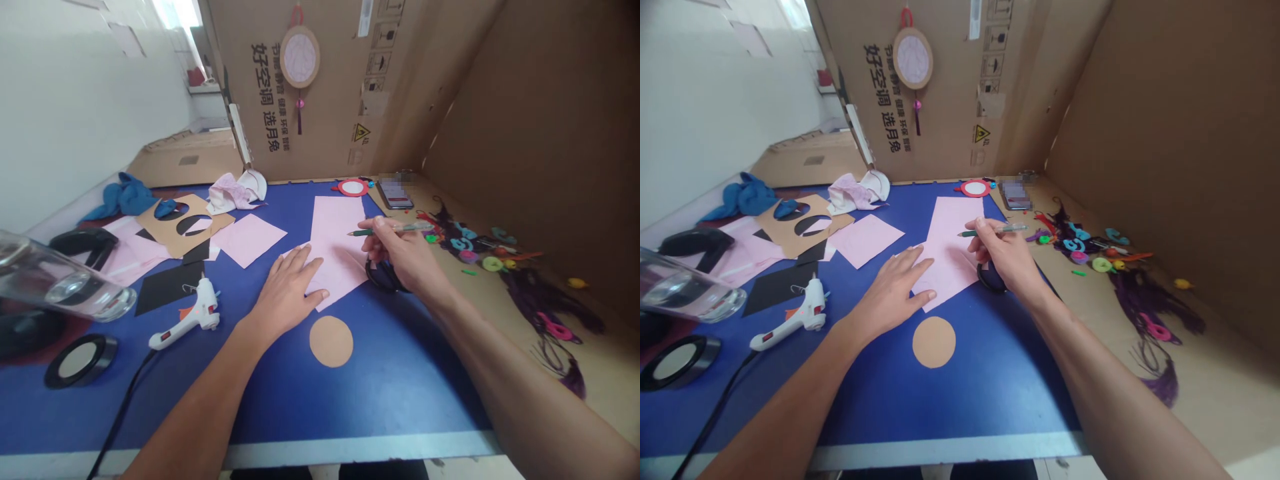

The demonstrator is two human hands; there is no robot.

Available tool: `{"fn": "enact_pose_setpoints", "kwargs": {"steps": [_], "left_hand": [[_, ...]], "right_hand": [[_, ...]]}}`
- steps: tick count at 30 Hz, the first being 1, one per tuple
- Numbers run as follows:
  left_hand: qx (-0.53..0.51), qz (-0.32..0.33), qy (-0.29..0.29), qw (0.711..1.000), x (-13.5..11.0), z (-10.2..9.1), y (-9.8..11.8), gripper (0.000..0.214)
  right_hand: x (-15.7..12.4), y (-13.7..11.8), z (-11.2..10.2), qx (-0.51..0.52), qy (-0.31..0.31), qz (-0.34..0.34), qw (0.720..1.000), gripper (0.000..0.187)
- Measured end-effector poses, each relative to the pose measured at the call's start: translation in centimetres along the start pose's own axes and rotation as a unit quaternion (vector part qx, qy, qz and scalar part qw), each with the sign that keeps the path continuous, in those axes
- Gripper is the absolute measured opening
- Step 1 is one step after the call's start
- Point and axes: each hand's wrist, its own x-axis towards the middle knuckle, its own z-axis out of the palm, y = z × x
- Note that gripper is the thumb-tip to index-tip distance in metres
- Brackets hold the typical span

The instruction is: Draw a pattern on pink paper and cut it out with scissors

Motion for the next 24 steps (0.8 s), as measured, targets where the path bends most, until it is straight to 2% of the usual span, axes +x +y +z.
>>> {"fn": "enact_pose_setpoints", "kwargs": {"steps": [3,5,8,12,19,24], "left_hand": [[-0.014,0.02,-0.024,0.999,0.1,0.1,-0.1,0.06],[-0.003,0.008,-0.034,0.999,0.1,0.3,-0.2,0.058],[0.026,-0.015,-0.022,0.999,0.1,0.6,0.0,0.057],[0.062,-0.036,0.007,0.997,0.0,1.0,0.6,0.055],[0.1,-0.053,0.027,0.993,-0.2,1.4,2.0,0.053],[0.097,-0.05,0.024,0.994,-0.4,1.6,2.6,0.052]], "right_hand": [[0.0,0.8,-0.1,-0.076,0.007,-0.038,0.996,0.046],[-0.4,1.6,-0.3,-0.175,0.001,-0.096,0.98,0.035],[-1.6,2.8,-0.8,-0.313,-0.039,-0.18,0.932,0.03],[-3.2,3.8,-1.7,-0.423,-0.081,-0.223,0.874,0.033],[-2.5,3.1,-2.6,-0.538,-0.076,-0.18,0.82,0.034],[-0.2,1.7,-1.1,-0.589,-0.045,-0.104,0.8,0.033]]}}
